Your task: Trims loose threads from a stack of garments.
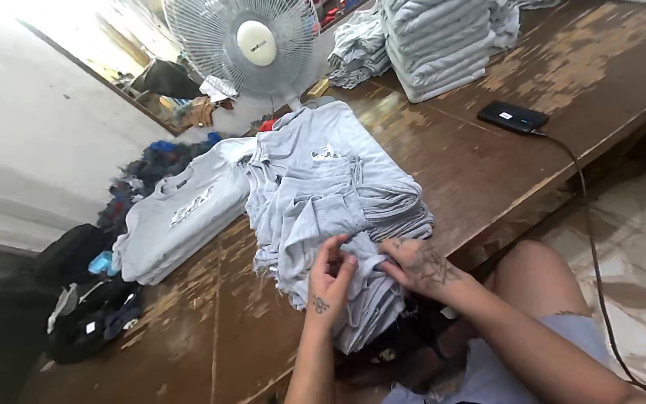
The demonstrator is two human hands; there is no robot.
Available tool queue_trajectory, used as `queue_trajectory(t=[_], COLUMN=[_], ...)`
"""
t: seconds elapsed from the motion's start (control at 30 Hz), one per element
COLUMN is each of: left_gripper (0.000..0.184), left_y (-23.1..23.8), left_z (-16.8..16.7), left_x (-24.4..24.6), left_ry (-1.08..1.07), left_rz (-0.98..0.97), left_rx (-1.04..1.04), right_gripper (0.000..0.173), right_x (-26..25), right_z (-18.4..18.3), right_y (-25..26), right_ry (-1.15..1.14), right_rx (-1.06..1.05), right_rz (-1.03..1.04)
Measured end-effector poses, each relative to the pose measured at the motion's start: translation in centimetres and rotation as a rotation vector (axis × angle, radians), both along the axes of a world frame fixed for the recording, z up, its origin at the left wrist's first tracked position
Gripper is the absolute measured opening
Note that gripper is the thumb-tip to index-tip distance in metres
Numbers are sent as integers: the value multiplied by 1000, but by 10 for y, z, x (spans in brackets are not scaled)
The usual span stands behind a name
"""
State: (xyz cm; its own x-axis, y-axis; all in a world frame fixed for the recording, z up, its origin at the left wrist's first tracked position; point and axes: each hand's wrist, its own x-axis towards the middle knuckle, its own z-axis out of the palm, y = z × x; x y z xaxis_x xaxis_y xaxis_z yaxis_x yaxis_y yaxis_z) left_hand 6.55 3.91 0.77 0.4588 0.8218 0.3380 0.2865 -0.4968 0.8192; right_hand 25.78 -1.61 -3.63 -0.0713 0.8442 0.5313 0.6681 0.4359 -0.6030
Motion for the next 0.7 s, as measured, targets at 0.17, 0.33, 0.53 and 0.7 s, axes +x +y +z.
queue_trajectory(t=[0.17,0.33,0.53,0.7], left_gripper=[40,31,28,32], left_y=[-21,-37,-33,-33], left_z=[15,34,25,36], left_x=[-23,-11,9,-4], left_ry=[509,710,792,647], left_rz=[-87,-190,-115,-60], left_rx=[259,567,812,661], right_gripper=[14,19,22,57], right_x=[23,23,14,28], right_z=[-12,-21,-19,-11], right_y=[-22,-39,-48,-46], right_ry=[-36,-56,65,-41], right_rx=[48,198,253,110], right_rz=[11,32,69,12])
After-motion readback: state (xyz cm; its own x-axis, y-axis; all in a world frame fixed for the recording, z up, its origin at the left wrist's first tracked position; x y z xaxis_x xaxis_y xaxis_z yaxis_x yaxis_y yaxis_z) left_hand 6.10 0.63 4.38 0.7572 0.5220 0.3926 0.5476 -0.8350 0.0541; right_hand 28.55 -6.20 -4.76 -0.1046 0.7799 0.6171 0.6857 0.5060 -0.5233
